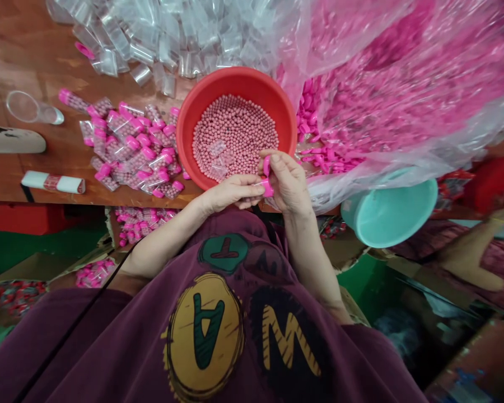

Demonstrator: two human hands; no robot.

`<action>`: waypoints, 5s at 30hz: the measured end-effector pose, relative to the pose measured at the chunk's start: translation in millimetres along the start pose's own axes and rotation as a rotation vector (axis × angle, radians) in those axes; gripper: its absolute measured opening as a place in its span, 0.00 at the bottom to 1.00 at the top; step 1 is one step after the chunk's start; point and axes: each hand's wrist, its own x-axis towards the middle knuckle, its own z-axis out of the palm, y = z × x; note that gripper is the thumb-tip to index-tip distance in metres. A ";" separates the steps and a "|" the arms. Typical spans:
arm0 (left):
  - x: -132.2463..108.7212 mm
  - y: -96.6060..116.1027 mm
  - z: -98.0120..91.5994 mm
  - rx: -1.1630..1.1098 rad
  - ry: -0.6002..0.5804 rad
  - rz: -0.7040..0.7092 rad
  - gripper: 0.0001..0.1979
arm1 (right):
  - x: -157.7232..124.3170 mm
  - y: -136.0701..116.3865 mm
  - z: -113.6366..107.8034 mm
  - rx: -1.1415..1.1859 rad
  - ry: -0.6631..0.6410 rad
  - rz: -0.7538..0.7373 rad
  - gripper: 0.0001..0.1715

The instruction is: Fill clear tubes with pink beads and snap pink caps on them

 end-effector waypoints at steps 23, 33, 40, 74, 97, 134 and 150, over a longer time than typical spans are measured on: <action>-7.2 -1.5 3.4 -0.052 0.185 0.174 0.26 | -27.5 18.8 10.8 -0.501 0.061 -0.575 0.43; 1.0 -17.3 -10.2 0.162 0.453 0.217 0.13 | -17.9 36.2 22.9 -0.693 0.052 -0.412 0.44; 2.2 -20.3 -3.3 -0.123 0.488 0.178 0.17 | -10.6 39.2 28.6 -0.734 0.073 -0.468 0.36; 55.7 -17.0 -116.4 1.166 0.668 -0.073 0.17 | 77.2 115.5 83.8 -0.008 0.126 0.268 0.10; 81.2 -9.7 -118.0 1.219 0.615 0.306 0.19 | 22.4 60.0 23.8 0.552 -0.093 0.602 0.13; 45.9 2.8 -31.6 0.167 0.379 0.201 0.23 | 39.4 -1.3 -24.2 -0.231 0.020 -0.213 0.21; 22.3 0.3 -45.2 0.007 0.502 0.163 0.17 | 27.0 -1.0 -20.6 -0.617 0.014 -0.337 0.17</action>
